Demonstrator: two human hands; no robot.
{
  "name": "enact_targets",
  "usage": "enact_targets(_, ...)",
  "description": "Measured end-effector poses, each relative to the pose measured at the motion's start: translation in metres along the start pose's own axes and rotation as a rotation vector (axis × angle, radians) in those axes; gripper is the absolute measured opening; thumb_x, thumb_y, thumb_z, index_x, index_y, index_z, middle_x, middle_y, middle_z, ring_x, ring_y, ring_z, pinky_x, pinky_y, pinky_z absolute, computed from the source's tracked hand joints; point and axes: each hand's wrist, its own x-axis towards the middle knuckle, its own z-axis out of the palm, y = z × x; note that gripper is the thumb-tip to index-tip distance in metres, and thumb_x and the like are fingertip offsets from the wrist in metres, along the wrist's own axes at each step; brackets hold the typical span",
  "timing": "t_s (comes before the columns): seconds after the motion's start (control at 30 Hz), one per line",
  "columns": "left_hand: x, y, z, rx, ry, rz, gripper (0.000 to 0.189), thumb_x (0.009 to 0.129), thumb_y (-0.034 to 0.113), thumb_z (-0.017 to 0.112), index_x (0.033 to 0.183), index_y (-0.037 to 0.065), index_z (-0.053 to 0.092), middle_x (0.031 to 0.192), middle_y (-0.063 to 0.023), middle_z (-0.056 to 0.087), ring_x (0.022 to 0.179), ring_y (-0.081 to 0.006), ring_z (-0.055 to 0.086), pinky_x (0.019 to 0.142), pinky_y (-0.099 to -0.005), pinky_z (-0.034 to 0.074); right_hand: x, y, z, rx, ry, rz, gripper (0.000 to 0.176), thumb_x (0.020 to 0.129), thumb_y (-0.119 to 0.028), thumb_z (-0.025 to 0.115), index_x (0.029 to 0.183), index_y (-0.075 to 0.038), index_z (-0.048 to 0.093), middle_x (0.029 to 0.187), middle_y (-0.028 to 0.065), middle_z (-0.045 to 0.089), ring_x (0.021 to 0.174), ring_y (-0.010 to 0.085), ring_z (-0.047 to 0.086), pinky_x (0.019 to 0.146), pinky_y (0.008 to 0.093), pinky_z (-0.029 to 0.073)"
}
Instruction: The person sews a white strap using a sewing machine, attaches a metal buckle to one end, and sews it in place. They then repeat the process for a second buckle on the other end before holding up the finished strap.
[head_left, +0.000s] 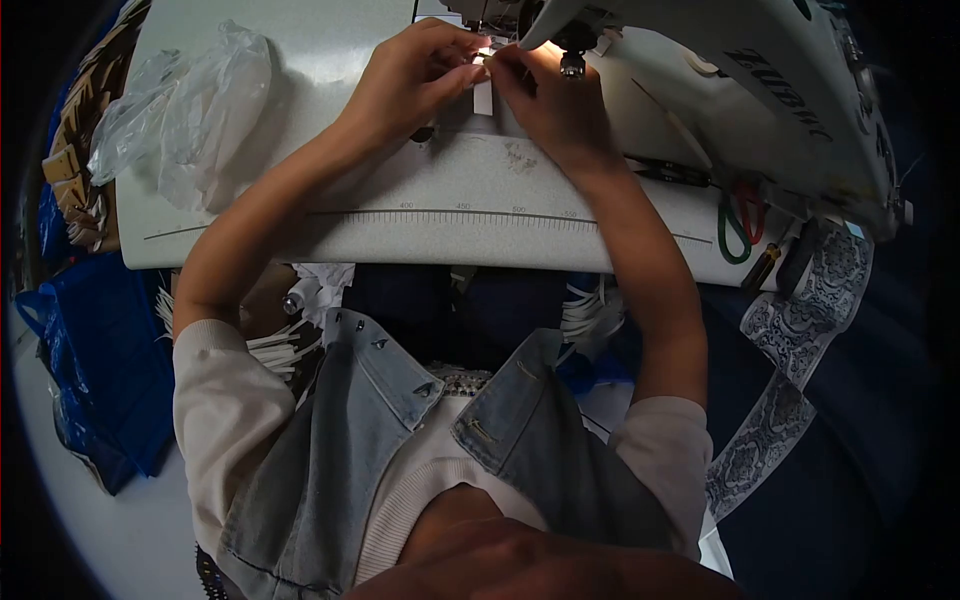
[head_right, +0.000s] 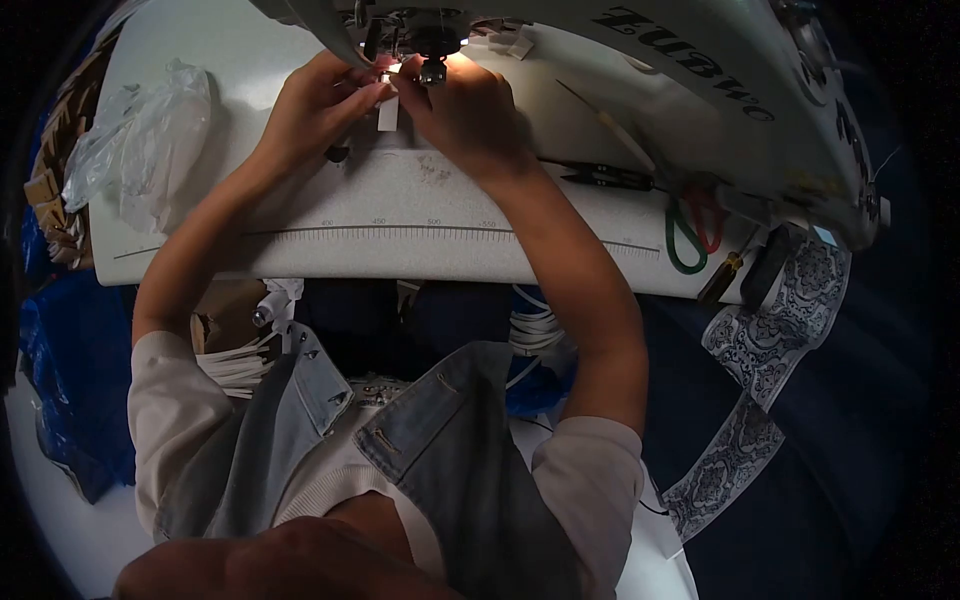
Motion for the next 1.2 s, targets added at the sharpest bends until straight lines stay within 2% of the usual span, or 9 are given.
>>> enact_targets(0.07,0.004,-0.005,0.000,0.115,-0.024,0.035,0.012,0.088,0.010,0.065,0.096,0.001,0.067,0.083,-0.0042,0.067,0.082,-0.0118,0.065,0.072,-0.0248,0.053,0.000,0.001,0.003,0.053,0.049,0.119,0.029,0.085,-0.027,0.065,0.069,-0.003,0.062,0.057,0.0103,0.058,0.054,0.0276,0.061,0.053,0.0370,0.049)
enact_targets(0.3,0.002,-0.001,0.000,0.162,0.087,-0.018,0.016,0.086,0.011,0.067,0.099,0.001,0.068,0.087,-0.0067,0.070,0.080,-0.0121,0.067,0.073,-0.0236,0.054,0.006,-0.017,-0.026,0.302,-0.471,0.317,0.020,0.084,-0.024,0.070,0.089,-0.005,0.067,0.075,0.0064,0.068,0.069,0.0159,0.067,0.064,0.0278,0.052)
enact_targets(0.47,0.009,0.012,-0.013,0.040,-0.021,-0.125,0.018,0.085,0.010,0.068,0.101,0.002,0.069,0.088,-0.0069,0.071,0.083,-0.0124,0.067,0.074,-0.0236,0.054,0.006,0.003,-0.006,0.173,-0.113,0.098,0.013,0.077,-0.022,0.070,0.077,-0.010,0.066,0.061,0.0071,0.062,0.059,0.0230,0.064,0.055,0.0328,0.051)
enact_targets(0.6,0.005,0.006,-0.010,0.119,-0.036,0.130,0.016,0.082,0.004,0.069,0.098,0.001,0.067,0.092,-0.0060,0.069,0.081,-0.0136,0.067,0.074,-0.0258,0.054,0.007,0.004,0.002,-0.252,0.045,-0.068,0.005,0.078,-0.020,0.068,0.077,-0.015,0.065,0.057,0.0060,0.059,0.055,0.0251,0.063,0.050,0.0354,0.051)
enact_targets(0.67,0.002,0.002,-0.006,0.163,-0.014,0.249,0.018,0.079,0.000,0.070,0.097,0.001,0.066,0.092,-0.0054,0.068,0.082,-0.0140,0.066,0.073,-0.0265,0.054,0.006,0.003,-0.001,-0.223,0.030,-0.039,0.005,0.077,-0.021,0.068,0.078,-0.017,0.066,0.060,0.0055,0.060,0.055,0.0245,0.063,0.050,0.0356,0.051)
enact_targets(0.73,-0.004,0.006,0.000,0.546,0.041,0.428,0.018,0.077,-0.002,0.068,0.093,0.003,0.064,0.084,-0.0082,0.064,0.069,-0.0223,0.065,0.066,-0.0303,0.054,0.002,0.000,-0.005,-0.188,0.020,-0.017,0.005,0.076,-0.021,0.069,0.079,-0.018,0.066,0.062,0.0050,0.061,0.055,0.0240,0.063,0.049,0.0358,0.050)
enact_targets(0.83,-0.009,0.002,0.004,0.531,0.032,0.454,0.021,0.073,-0.003,0.069,0.092,0.005,0.064,0.080,-0.0080,0.061,0.067,-0.0237,0.063,0.062,-0.0313,0.052,-0.006,-0.003,-0.017,0.081,0.024,-0.080,0.004,0.078,-0.023,0.067,0.079,-0.020,0.066,0.066,0.0035,0.061,0.055,0.0245,0.062,0.047,0.0358,0.049)
enact_targets(0.93,-0.008,0.001,0.003,0.564,0.055,0.536,0.022,0.073,-0.002,0.071,0.093,0.006,0.064,0.083,-0.0061,0.062,0.069,-0.0221,0.063,0.060,-0.0306,0.053,-0.007,-0.008,-0.026,-0.206,-0.201,-0.013,0.019,0.082,-0.023,0.069,0.101,-0.023,0.072,0.080,0.0005,0.069,0.064,0.0178,0.067,0.057,0.0297,0.054)
enact_targets(1.2,-0.010,0.007,-0.002,0.556,0.005,0.332,0.022,0.073,-0.002,0.073,0.092,0.006,0.068,0.094,-0.0055,0.068,0.081,-0.0185,0.068,0.069,-0.0266,0.055,-0.010,-0.003,-0.020,-0.260,-0.230,-0.017,0.018,0.085,-0.025,0.067,0.103,-0.026,0.071,0.076,-0.0056,0.068,0.058,0.0134,0.065,0.050,0.0257,0.051)
